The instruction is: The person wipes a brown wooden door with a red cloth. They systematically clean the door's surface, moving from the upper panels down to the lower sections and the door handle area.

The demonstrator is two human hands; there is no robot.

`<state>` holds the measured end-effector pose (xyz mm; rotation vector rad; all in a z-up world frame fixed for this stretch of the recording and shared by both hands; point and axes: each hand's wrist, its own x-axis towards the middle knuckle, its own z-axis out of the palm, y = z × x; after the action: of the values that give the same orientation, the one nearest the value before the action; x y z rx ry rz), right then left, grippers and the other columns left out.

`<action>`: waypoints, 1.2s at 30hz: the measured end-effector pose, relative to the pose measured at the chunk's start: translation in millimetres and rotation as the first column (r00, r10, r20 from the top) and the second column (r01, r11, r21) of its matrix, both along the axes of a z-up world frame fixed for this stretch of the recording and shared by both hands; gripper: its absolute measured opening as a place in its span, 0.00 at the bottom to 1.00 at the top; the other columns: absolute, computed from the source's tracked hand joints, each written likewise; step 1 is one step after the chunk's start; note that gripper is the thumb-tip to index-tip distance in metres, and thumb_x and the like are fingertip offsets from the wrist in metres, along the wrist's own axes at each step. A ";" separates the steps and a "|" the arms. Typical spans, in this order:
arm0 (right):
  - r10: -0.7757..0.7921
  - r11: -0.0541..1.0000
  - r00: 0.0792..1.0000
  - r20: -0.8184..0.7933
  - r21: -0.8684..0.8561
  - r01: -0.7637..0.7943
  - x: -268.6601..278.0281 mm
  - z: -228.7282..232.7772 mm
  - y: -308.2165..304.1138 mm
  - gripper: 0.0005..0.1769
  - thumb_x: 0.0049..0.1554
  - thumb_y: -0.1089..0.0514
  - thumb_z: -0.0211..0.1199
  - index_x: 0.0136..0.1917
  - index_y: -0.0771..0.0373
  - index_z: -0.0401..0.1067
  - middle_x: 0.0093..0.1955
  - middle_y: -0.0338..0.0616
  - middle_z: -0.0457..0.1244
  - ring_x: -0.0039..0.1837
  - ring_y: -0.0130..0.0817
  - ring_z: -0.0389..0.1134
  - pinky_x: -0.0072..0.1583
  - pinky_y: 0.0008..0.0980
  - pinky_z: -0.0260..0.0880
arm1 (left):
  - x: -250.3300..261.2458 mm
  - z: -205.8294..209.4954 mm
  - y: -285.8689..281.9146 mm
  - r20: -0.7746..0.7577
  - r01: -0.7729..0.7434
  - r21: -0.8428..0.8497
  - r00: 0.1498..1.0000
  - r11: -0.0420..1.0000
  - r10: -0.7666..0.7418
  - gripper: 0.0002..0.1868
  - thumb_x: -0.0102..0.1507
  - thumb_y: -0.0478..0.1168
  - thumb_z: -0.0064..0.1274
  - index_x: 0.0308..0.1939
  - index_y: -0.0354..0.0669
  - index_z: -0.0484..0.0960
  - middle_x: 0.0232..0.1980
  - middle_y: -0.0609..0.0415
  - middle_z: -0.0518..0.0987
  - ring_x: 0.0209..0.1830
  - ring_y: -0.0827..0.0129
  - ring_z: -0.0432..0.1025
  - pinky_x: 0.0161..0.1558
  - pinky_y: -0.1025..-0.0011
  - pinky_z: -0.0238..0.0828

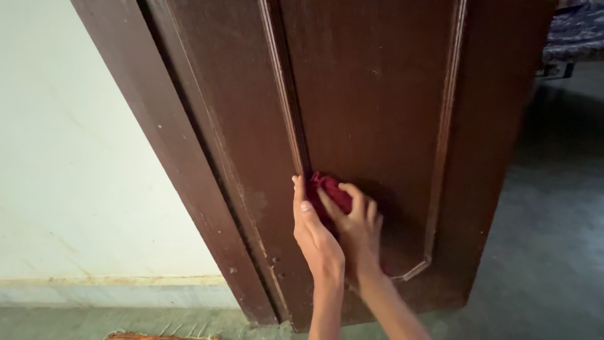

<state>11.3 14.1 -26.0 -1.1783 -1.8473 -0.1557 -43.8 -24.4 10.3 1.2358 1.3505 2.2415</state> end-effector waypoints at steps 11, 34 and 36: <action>-0.176 0.973 0.870 -0.460 0.050 0.223 87.1 13.1 38.0 0.47 0.45 0.77 0.66 0.76 0.54 0.66 0.75 0.53 0.48 0.74 0.56 0.50 0.71 0.53 0.60 | -6.6 -2.7 1.1 0.166 0.139 0.110 0.974 0.984 -0.156 0.30 0.72 0.41 0.19 0.71 0.26 0.66 0.77 0.40 0.66 0.80 0.56 0.59 0.78 0.65 0.50; -0.216 0.969 0.774 -0.595 -0.034 0.244 79.6 24.9 44.6 0.42 0.49 0.73 0.67 0.74 0.47 0.69 0.71 0.52 0.52 0.71 0.55 0.52 0.70 0.55 0.54 | -15.2 -16.6 8.0 0.182 0.126 0.096 0.973 0.987 -0.142 0.32 0.68 0.38 0.18 0.69 0.26 0.70 0.74 0.40 0.71 0.78 0.56 0.62 0.76 0.64 0.56; -0.214 0.976 0.776 -0.593 -0.093 0.198 64.4 21.2 38.1 0.45 0.46 0.73 0.66 0.75 0.47 0.68 0.72 0.55 0.49 0.71 0.56 0.50 0.68 0.56 0.52 | -16.8 -19.9 10.7 0.194 0.112 0.075 0.973 0.991 -0.124 0.32 0.69 0.39 0.19 0.68 0.27 0.71 0.73 0.41 0.72 0.76 0.55 0.65 0.74 0.64 0.58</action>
<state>75.6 52.2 -4.8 -1.2658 -1.1584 0.1160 -60.6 -13.6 -9.6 1.0495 1.1116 2.2704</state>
